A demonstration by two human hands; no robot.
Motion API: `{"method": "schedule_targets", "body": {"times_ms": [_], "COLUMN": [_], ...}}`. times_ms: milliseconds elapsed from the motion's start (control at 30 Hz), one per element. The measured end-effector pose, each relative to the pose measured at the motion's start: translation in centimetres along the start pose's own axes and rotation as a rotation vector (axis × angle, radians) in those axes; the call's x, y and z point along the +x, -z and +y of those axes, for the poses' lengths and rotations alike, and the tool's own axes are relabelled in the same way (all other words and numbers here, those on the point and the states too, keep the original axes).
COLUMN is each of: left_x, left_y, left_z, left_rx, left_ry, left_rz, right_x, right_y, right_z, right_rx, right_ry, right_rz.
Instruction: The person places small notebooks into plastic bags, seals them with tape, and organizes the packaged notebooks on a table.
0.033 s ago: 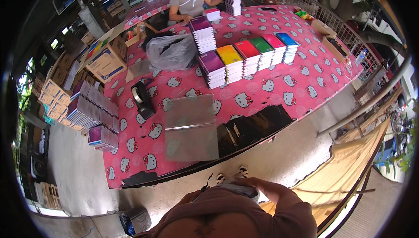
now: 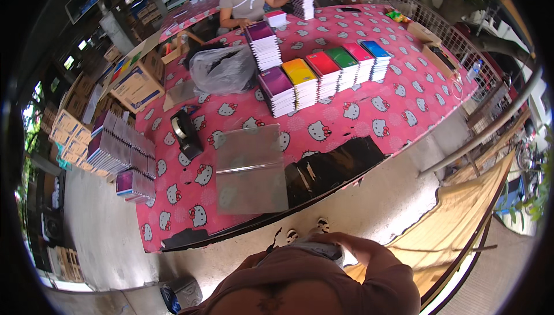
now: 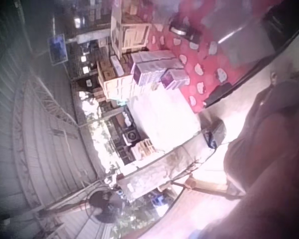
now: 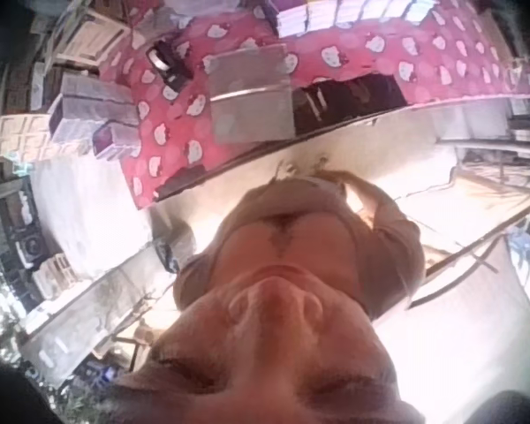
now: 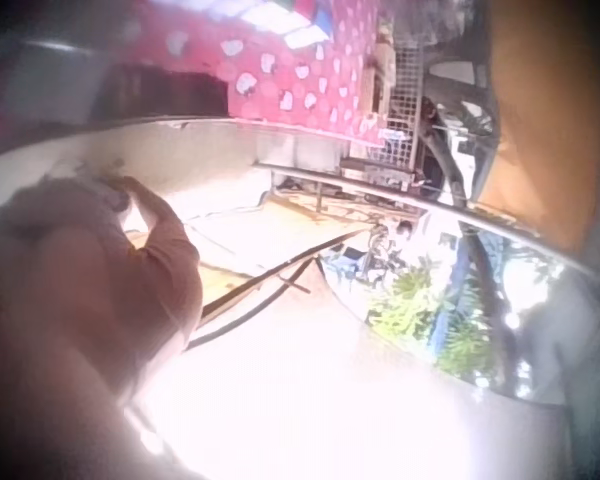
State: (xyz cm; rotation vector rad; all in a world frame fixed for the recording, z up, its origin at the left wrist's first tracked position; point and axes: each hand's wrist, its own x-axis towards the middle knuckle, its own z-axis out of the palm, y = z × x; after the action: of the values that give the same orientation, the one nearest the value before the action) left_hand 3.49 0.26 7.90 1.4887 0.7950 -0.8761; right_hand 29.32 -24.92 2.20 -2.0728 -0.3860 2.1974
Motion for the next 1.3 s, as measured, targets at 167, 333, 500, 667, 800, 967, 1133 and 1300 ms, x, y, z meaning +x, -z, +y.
{"method": "schedule_targets", "body": {"times_ms": [167,333,500,667,800,967,1133,1300], "left_x": [0.9,2.2,-4.1,4.7,15.7,20.8,7.0,6.9], "left_y": [0.2,2.5,2.2,-2.9,-3.3,0.3,-4.0,-8.2], "left_z": [0.8,6.7,31.3,61.8,77.2,76.8,74.4,63.9], "left_rx": [0.044,0.158,0.284,0.700,0.932,1.030,0.409,0.647], "left_ry": [0.018,0.118,-0.731,-1.534,-1.423,-1.298,-1.344,-1.527], "left_rz": [-0.046,-0.235,-0.188,0.886,1.289,1.261,1.249,1.203], "right_x": [-4.1,-11.8,-26.0,-30.9,-29.6,-29.7,-33.1,-21.5], "right_y": [2.9,14.3,33.7,52.2,61.9,62.1,55.4,51.2], "right_z": [2.8,4.5,3.4,-0.5,-0.4,1.3,10.7,11.1], "right_rx": [0.224,-0.217,0.024,-0.319,-0.677,-0.783,-0.023,-0.106], "right_ry": [-0.014,0.160,0.927,0.634,0.518,0.841,1.253,1.438], "right_rz": [-0.019,-0.086,0.566,1.895,1.917,1.907,1.780,1.114]}}
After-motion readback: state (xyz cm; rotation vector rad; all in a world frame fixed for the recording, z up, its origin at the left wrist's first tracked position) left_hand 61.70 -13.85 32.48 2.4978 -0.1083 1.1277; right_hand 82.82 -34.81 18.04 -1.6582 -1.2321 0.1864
